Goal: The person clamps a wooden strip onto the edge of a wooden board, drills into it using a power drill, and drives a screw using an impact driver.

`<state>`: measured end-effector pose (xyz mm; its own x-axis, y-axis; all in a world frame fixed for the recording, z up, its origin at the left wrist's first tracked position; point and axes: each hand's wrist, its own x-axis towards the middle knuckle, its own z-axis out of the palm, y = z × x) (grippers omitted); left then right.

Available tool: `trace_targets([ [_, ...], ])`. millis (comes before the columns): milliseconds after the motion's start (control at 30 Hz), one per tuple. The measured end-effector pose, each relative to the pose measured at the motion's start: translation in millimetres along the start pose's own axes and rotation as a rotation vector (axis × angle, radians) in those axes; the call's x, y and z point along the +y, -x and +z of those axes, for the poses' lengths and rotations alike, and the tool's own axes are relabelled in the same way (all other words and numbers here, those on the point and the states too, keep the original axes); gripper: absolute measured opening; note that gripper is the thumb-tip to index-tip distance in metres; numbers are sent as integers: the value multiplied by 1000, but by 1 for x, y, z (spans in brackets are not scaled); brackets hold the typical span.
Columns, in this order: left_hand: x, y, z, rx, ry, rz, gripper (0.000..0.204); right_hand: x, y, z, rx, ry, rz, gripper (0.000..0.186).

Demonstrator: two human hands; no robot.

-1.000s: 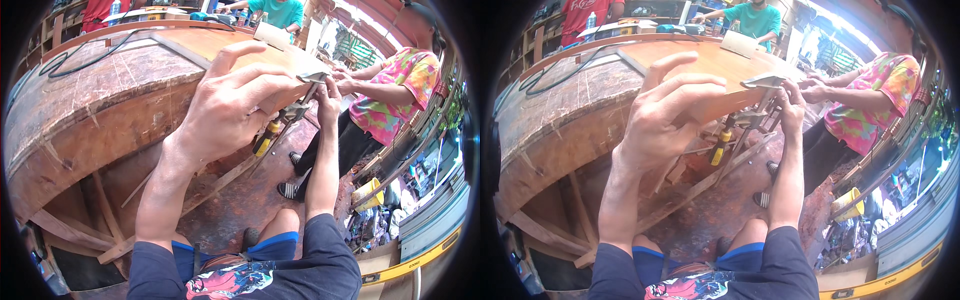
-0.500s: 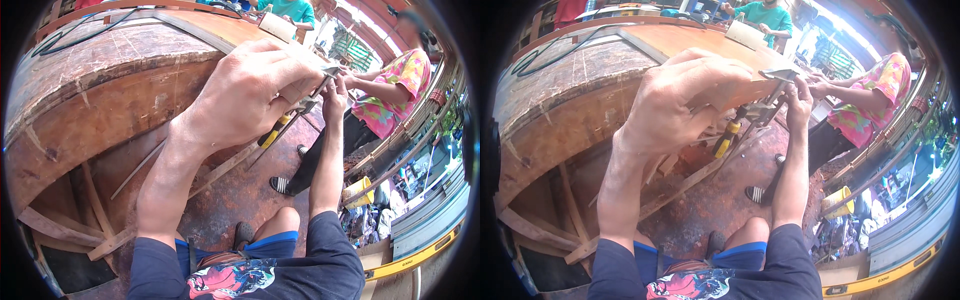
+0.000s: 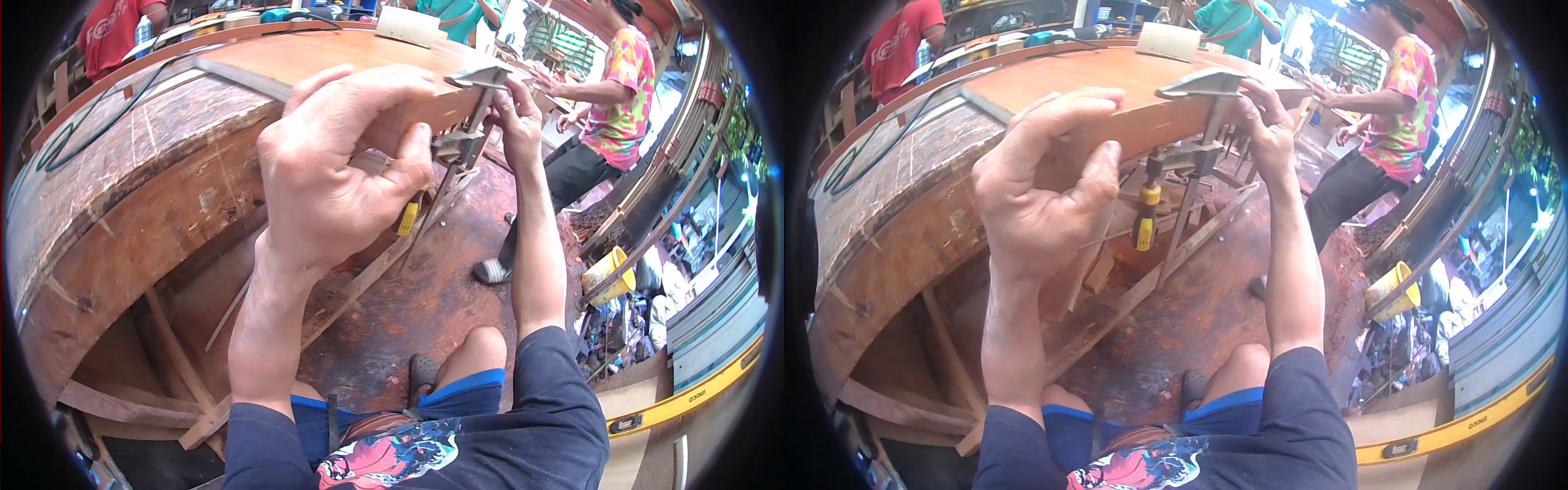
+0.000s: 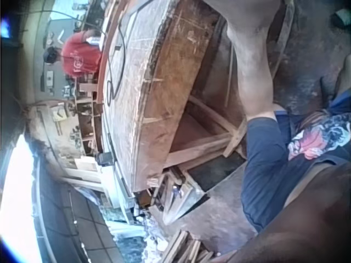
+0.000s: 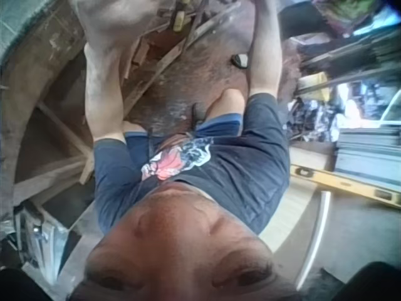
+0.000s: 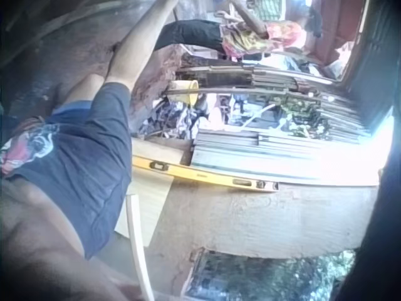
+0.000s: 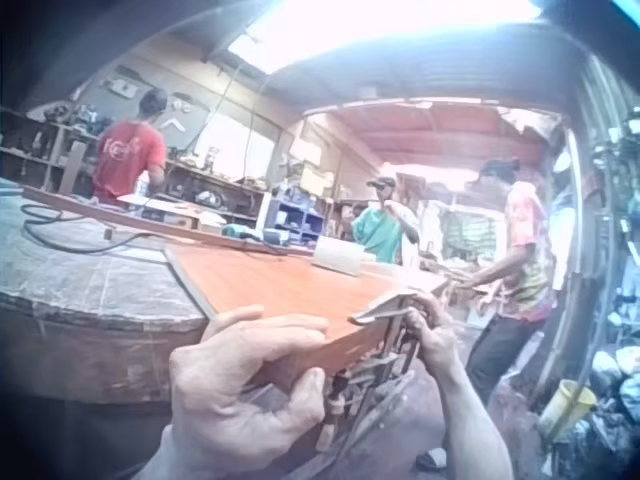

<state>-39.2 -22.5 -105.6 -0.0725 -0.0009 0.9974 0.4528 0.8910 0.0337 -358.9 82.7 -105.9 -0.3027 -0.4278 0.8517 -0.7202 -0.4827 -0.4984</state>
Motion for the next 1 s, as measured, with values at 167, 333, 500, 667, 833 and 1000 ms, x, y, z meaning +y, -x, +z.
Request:
trace_targets([
  [167,6,8,6,84,181,-182,31,-11,16,16,112,260,-43,52],
  [333,9,7,18,130,205,-182,35,-45,58,31,423,379,-196,39],
  [500,3,7,16,126,158,-71,39,-122,21,34,212,696,-765,34],
  [667,7,8,11,103,139,-150,38,-174,-25,44,-583,730,-649,49],
  [833,8,7,13,124,164,-130,37,-209,-34,47,-938,547,-474,35],
  [1000,8,6,9,75,211,-181,37,-198,-34,59,-916,633,-416,31],
])
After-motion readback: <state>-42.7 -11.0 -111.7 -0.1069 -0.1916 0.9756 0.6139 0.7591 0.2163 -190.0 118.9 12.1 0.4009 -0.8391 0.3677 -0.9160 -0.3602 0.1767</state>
